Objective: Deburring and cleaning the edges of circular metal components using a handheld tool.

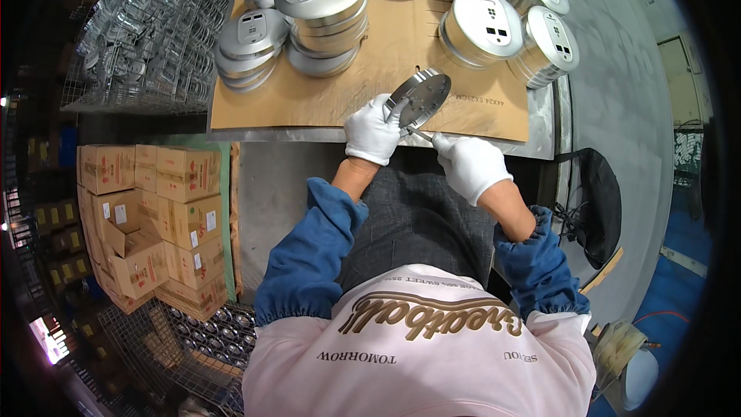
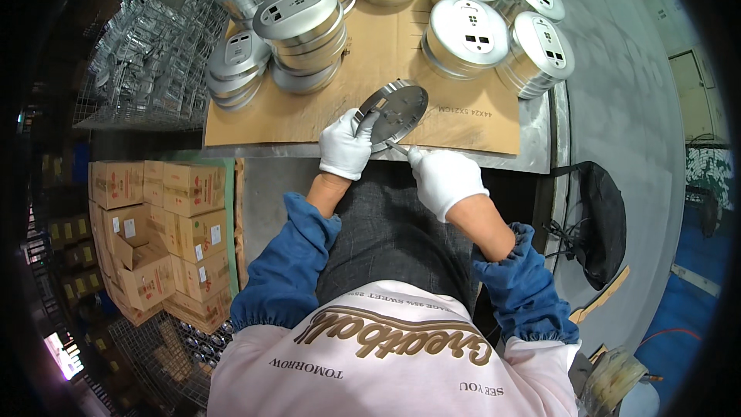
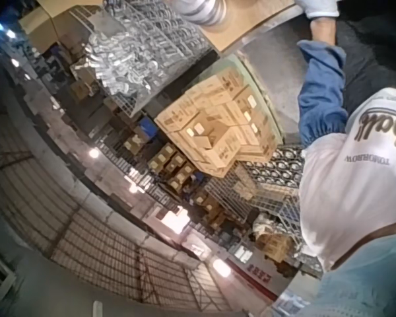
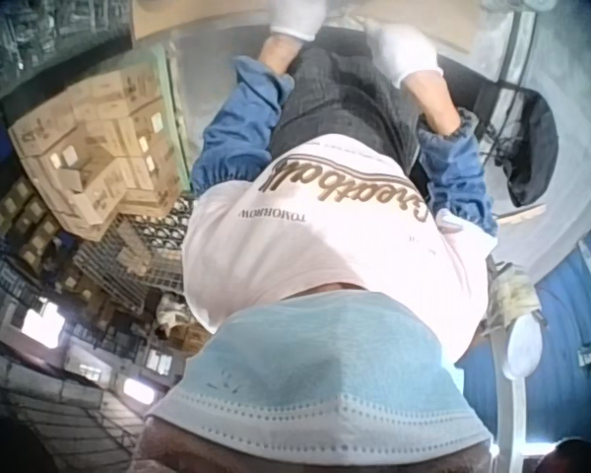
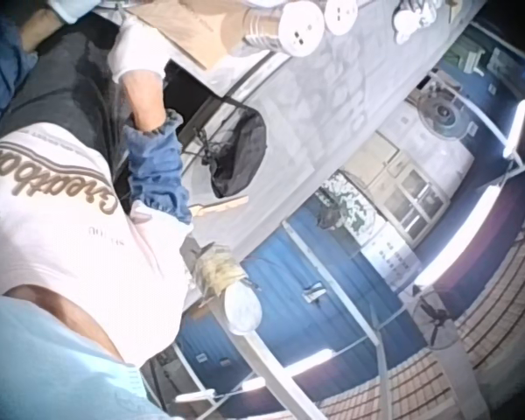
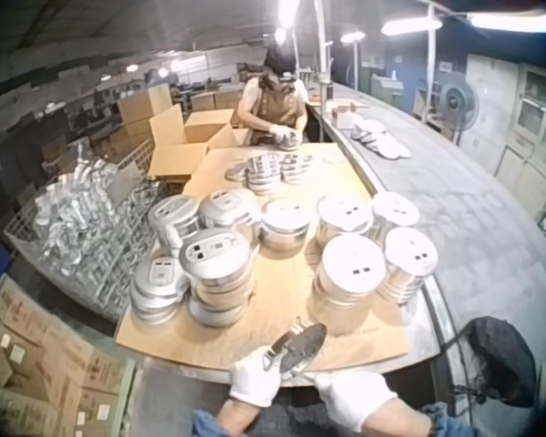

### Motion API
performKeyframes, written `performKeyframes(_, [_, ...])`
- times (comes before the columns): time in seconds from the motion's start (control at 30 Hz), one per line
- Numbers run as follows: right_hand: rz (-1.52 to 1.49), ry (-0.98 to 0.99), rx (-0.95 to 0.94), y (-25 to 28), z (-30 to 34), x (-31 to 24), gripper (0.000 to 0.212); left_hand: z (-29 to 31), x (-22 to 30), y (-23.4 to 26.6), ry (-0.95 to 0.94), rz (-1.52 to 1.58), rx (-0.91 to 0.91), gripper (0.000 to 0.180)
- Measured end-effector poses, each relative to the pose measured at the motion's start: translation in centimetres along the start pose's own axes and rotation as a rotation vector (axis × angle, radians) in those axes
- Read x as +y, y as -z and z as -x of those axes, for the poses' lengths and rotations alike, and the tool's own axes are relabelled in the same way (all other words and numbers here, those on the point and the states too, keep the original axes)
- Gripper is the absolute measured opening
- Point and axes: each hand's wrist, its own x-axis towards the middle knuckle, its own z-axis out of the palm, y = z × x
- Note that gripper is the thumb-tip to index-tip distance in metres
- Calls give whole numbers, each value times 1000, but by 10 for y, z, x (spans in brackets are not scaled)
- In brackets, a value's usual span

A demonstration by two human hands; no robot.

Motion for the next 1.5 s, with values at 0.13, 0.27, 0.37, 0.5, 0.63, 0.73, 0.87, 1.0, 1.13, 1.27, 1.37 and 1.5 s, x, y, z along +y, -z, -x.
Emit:
performKeyframes(0.13, [42,-45,-162,17,-20,-1,16,3,8,-1,-115,44,84,25])
performKeyframes(0.27, [95,-25,-183,14,-21,-4,16,4,2,-7,-87,60,143,25])
performKeyframes(0.37, [76,-24,-89,-4,-9,-6,18,3,1,-10,-29,49,154,25])
performKeyframes(0.5, [97,-40,38,-22,6,-15,29,3,0,-13,43,96,178,27])
performKeyframes(0.63, [133,-96,64,-46,16,-18,44,6,5,-10,177,151,153,30])
performKeyframes(0.73, [132,-119,144,-79,20,-8,52,6,8,-7,254,117,159,32])
performKeyframes(0.87, [-20,-75,283,-78,19,8,43,7,7,-6,246,78,166,35])
performKeyframes(1.0, [-39,-102,245,-29,16,11,34,9,4,-5,226,59,130,38])
performKeyframes(1.13, [11,-4,183,-17,13,13,29,10,4,-6,211,97,135,37])
performKeyframes(1.27, [84,-4,44,-3,6,2,21,12,0,-9,181,54,94,32])
performKeyframes(1.37, [125,-9,-1,2,-1,-2,26,13,-1,-10,100,-4,109,28])
performKeyframes(1.5, [151,25,-25,-4,-7,1,22,14,8,-8,-30,-2,165,24])
